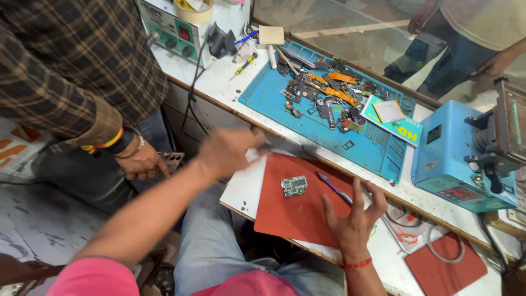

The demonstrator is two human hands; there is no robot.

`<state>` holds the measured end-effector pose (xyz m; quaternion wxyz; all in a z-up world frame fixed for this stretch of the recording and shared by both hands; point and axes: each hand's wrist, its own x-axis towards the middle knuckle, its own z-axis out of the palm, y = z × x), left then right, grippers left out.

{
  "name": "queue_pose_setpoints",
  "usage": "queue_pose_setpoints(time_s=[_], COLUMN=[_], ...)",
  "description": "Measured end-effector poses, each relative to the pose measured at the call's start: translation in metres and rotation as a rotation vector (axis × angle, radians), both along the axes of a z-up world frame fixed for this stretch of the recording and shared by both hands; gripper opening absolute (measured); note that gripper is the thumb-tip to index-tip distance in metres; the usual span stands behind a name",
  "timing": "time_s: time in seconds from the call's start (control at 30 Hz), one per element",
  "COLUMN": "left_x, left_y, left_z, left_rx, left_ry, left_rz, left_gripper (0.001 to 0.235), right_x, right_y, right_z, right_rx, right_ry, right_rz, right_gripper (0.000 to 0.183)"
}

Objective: The person cleans a small green circuit board with a purple toothbrush on a red mat. They then use a hot air gun to apply heat to the board while holding it steady with their other hand.

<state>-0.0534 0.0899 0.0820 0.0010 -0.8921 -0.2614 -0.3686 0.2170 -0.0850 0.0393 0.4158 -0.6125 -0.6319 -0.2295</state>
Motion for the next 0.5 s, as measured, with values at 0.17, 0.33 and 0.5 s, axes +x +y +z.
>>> queue_pose_setpoints(time_s=[0.17, 0.33, 0.5], left_x=[0.025, 0.021, 0.053], left_y=[-0.067, -0.102, -0.136], left_z=[0.015, 0.014, -0.045], left_rx=[0.275, 0.402, -0.690], left_ry=[0.165, -0.266, -0.762], left_rz=[-0.193, -0.054, -0.344], left_gripper=[0.043, 0.031, 0.062], right_x=[-0.021, -0.027, -0.052], right_y=[-0.007, -0.006, -0.012], right_z=[0.015, 0.004, -0.008], right_rx=[-0.371, -0.571, -0.465], right_ry=[0.077, 0.553, 0.662], right_rz=[0.051, -0.094, 0.152], right_gripper=[0.054, 0.050, 0.049])
